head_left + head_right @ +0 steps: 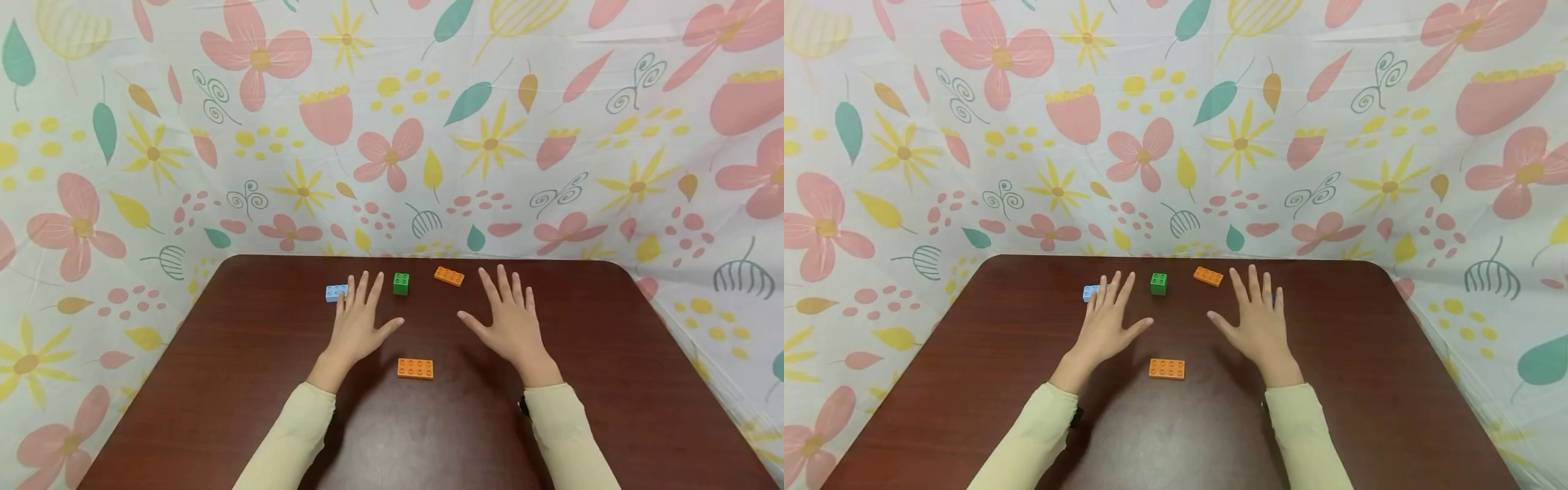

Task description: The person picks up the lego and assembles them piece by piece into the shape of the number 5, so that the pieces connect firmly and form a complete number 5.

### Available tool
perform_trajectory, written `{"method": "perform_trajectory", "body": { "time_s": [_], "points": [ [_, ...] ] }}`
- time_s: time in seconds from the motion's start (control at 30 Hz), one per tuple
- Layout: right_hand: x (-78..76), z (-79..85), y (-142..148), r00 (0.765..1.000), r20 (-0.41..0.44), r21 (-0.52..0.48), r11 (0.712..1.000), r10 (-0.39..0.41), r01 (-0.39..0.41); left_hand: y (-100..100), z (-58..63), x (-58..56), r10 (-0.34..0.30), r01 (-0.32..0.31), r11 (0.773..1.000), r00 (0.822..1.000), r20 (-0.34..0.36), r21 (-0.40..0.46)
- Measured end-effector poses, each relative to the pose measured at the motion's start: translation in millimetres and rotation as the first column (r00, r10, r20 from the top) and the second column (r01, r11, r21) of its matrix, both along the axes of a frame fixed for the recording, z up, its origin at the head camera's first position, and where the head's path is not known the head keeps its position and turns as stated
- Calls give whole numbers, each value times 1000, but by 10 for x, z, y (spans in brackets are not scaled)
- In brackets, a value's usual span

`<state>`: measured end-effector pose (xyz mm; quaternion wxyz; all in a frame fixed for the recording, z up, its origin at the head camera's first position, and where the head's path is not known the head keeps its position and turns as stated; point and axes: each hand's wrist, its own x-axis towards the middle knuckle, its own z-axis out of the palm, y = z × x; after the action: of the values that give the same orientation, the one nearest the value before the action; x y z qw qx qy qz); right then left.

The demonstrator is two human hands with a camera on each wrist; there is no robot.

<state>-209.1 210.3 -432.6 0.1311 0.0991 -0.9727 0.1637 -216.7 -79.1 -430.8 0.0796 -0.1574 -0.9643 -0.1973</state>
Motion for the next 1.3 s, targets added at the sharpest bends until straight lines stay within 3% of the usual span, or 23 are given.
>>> {"method": "perform_trajectory", "body": {
  "time_s": [0.27, 0.6, 0.97, 1.13, 1.3],
  "points": [
    [-45, 42, 210, 999, -37, -64, 998, 27, -29, -1, 8, 42, -73, 69, 992, 997, 29, 109],
    [-101, 40, 453, 999, 30, -166, 986, 42, -36, 13, 15, 102, -140, 124, 971, 988, 69, 204],
    [-162, -35, 660, 983, 147, -313, 948, 107, -56, 17, -4, 152, -194, 136, 940, 968, 160, 312],
    [-195, -68, 711, 981, 156, -330, 942, 117, -60, 32, -24, 182, -204, 122, 930, 956, 211, 346],
    [-220, -106, 745, 972, 219, -332, 943, 89, -12, 48, -47, 219, -219, 109, 915, 943, 251, 388]
  ]
}}
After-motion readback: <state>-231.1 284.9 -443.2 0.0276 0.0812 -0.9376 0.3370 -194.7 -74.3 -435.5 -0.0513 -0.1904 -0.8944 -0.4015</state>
